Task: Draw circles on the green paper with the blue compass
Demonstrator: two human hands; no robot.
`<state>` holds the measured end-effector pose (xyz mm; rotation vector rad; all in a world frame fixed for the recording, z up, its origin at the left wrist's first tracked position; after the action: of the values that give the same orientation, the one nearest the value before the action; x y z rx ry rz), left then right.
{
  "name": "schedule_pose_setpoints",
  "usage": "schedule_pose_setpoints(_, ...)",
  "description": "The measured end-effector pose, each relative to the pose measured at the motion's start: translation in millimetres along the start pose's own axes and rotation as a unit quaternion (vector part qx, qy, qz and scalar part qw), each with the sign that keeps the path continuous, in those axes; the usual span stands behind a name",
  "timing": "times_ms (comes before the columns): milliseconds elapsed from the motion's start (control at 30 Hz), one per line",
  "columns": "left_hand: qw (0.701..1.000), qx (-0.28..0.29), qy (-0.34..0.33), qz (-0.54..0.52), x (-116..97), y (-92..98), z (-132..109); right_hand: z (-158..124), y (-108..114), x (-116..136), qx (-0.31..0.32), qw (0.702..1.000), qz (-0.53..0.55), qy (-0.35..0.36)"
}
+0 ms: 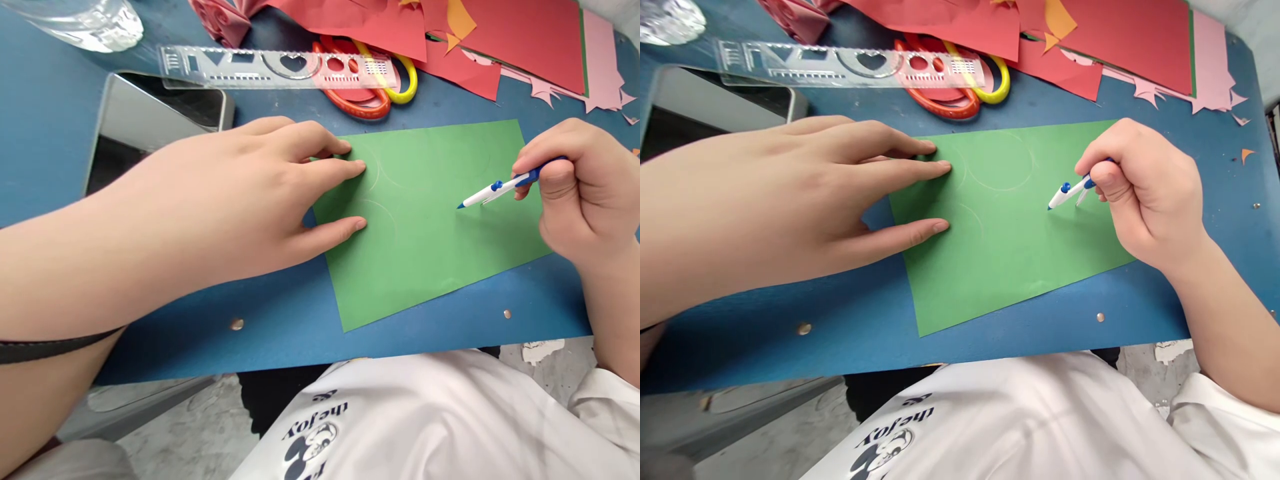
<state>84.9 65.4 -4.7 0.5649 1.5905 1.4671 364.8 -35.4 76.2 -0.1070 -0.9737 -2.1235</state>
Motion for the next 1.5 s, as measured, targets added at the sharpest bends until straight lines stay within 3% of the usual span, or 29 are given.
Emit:
schedule_pose_setpoints(133, 1.000, -0.015, -0.025, 0.006, -4.4, 3.1, 0.0, 1.7, -0.5, 3.6, 0.008, 1.000, -0.002, 0.001)
schedule_pose_setpoints(500, 1.000, 0.002, 0.001, -0.017, 0.9, 1.7, -0.9, -5.4, -10.2, 5.8, 0.076, 0.994, -0.026, -0.074)
schedule_pose_setpoints(700, 1.000, -0.002, 0.005, -0.009, 1.0, 1.4, -0.5, -7.1, -10.3, 9.2, 0.064, 0.997, 0.003, -0.039)
schedule_pose_setpoints(1000, 1.000, -0.006, -0.011, -0.022, 0.1, 1.7, -1.8, -9.0, -11.6, -7.5, 0.072, 0.991, -0.032, -0.110)
schedule_pose_setpoints(1500, 1.000, 0.006, 0.009, -0.017, 3.0, -1.2, -0.3, -9.2, -12.2, -2.6, 0.078, 0.988, -0.064, -0.119)
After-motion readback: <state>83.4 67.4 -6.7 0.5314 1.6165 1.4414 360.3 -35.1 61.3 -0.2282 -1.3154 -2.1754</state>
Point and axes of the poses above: each hand's wrist, its own z-axis towards the middle knuckle, its own y-axis out of the back of the hand, x = y × z, the point moved 10 cm from there along z, towards the middle knuckle, and after that the axes turned 4 degrees about -y, right-handed, at the moved point
